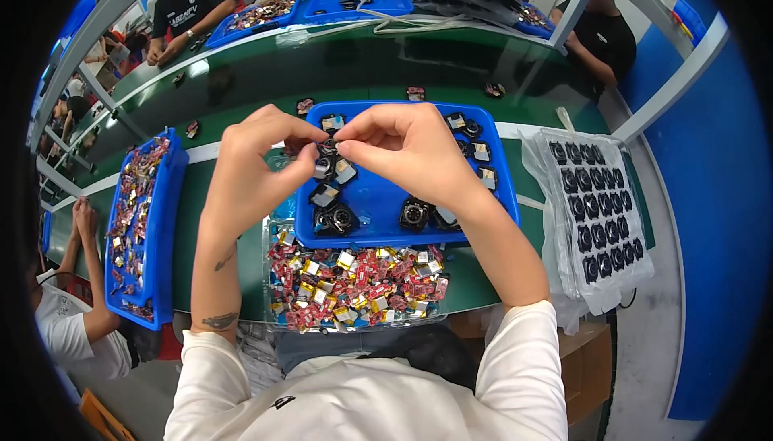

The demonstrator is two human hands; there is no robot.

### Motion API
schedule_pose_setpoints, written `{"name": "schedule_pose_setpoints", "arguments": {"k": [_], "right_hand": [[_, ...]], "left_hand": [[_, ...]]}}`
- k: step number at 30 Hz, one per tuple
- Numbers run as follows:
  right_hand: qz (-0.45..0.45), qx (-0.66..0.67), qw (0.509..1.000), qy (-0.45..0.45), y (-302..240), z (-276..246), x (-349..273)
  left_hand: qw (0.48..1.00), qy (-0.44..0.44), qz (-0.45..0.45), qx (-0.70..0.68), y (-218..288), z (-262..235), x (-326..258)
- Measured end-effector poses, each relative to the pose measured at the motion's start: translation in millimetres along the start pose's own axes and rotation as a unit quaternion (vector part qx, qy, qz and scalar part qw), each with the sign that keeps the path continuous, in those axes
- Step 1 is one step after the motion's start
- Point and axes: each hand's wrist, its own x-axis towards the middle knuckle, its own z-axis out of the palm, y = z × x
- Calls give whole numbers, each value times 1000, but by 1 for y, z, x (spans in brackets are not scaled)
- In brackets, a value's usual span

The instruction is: Assembling small electronic modules into housings on a factory assembly line.

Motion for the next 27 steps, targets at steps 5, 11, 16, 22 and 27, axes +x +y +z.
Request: {"name": "schedule_pose_setpoints", "arguments": {"k": [5,11,16,22,27], "right_hand": [[15,19,1000,0,-6,-5,1],[21,116,992,-33,-6,-4,-7],[10,162,985,-62,2,-9,-11],[55,250,958,-126,5,-5,-6],[94,305,931,-179,8,-2,1]], "left_hand": [[999,-36,5,-1,-1,-7,3],[949,-130,-163,-237,0,-15,0],[922,-165,-202,-286,2,-10,2],[914,-176,-156,-330,-9,-9,2],[885,-166,-131,-415,-16,-6,1]]}}
